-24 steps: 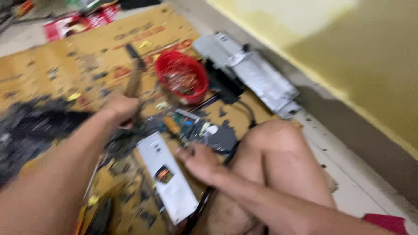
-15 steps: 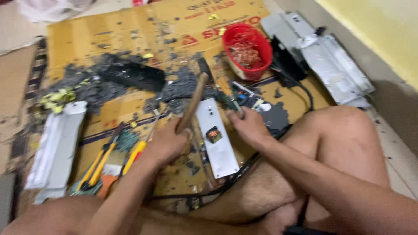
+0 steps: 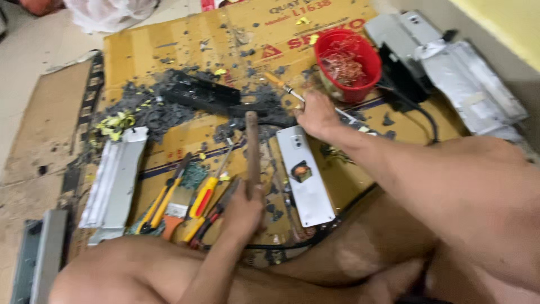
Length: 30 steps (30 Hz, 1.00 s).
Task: The person sits on the floor and uses a hammer and chisel to break apart a small electronic component. They then use a knife to scrape and separate the remaining parts of the component.
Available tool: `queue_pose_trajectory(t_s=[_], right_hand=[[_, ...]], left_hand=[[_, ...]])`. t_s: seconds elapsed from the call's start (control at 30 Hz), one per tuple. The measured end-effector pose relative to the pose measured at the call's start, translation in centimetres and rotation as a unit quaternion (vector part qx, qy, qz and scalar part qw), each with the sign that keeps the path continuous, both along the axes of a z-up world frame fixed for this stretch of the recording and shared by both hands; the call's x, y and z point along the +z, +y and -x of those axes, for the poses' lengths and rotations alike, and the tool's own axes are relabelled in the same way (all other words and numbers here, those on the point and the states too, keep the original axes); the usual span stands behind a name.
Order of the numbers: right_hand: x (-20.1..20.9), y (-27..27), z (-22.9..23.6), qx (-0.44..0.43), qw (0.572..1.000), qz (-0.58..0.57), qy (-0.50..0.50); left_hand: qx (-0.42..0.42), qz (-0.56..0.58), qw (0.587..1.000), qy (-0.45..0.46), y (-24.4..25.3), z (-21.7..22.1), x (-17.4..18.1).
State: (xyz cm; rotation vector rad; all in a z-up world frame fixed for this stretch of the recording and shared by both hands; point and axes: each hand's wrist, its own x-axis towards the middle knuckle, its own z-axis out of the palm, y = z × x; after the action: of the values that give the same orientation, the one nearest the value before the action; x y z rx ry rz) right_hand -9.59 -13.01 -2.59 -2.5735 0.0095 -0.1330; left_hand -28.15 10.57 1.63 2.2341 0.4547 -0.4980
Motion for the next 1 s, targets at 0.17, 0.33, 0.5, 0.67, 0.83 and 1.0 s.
queue_pose_trajectory(t_s=[0.17, 0.33, 0.5, 0.67, 0.83, 1.0], right_hand=[[-3.0, 1.3, -2.8, 0.009, 0.999, 0.041, 0.029], [0.7, 1.2, 1.2, -0.041, 0.998, -0.048, -0.007], [5.8, 0.1, 1.0, -0.180, 0.921, -0.327, -0.114], [8.0, -4.9, -2.0, -0.250, 0.803, -0.532, -0.099], [4.5, -8.6, 0.9, -0.260, 0.883, -0.388, -0.035], [3.5, -8.0, 8.5, -0.280, 0.873, -0.397, -0.037]], left_hand=[[-0.036, -0.001, 0.997, 0.063, -2.0, 1.2, 4.4], [-0.062, -0.024, 0.996, 0.064, -1.1, 0.1, 0.6], [-0.055, 0.040, 0.994, 0.086, -1.4, 0.0, 1.9], [-0.026, 0.075, 0.992, 0.093, -2.1, 0.9, 3.3], [-0.031, 0.041, 0.994, 0.093, -3.2, 2.4, 6.1], [-0.057, -0.017, 0.996, 0.071, -2.1, 1.9, 3.0]])
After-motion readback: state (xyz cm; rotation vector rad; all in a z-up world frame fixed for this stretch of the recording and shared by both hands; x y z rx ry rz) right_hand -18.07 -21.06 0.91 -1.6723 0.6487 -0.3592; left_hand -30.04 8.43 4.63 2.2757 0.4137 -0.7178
